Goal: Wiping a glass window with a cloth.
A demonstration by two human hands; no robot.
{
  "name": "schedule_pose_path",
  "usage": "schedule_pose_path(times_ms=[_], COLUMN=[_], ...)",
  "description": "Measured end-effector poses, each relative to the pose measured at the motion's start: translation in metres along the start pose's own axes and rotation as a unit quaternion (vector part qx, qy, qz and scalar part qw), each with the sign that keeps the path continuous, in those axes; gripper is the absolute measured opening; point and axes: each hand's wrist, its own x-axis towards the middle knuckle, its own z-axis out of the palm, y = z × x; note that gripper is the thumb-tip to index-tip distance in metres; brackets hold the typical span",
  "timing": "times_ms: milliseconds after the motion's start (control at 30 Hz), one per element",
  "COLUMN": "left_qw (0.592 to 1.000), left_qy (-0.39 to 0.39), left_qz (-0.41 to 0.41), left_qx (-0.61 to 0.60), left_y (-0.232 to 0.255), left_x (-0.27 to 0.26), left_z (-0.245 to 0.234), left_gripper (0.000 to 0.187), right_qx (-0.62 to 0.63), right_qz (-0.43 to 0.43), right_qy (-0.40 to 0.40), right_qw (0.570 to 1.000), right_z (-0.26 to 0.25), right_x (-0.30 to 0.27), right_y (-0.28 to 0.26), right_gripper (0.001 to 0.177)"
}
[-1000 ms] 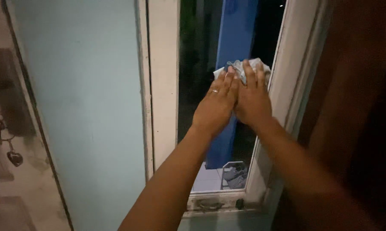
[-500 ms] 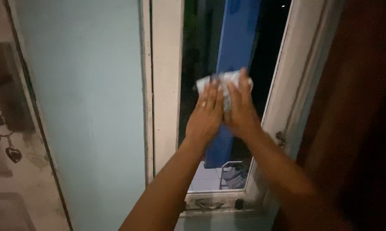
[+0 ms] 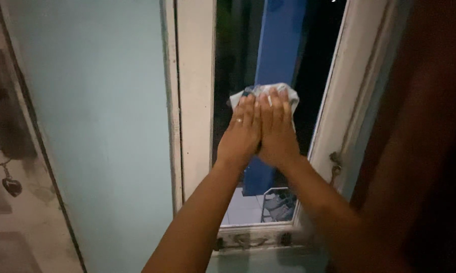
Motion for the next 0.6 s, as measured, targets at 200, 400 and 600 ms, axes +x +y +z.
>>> schedule_pose_path(times_ms=[200, 400, 600], left_qw=[0.995, 0.988, 0.998], left_qy=[-0.088, -0.126, -0.056], left_qz=[0.014, 0.045, 0.035], left_qx=[-0.051, -0.077, -0.002], left_y=[0.013, 0.021, -0.017], left_x=[-0.081, -0.174, -0.061], left_z=[-0.007, 0.025, -0.009], left_gripper=[0.074, 0.075, 0.069], right_qx=[-0.056, 0.035, -0.048], right_qz=[0.037, 0.103, 0.057], right_qy=[-0.068, -0.09, -0.06], right_qw=[0.995, 0.99, 0.995], right_z=[0.036, 0.072, 0.051], right_x=[-0.073, -0.136, -0.041], right_y=[-0.041, -0.08, -0.021], right_gripper=[0.087, 0.078, 0.076])
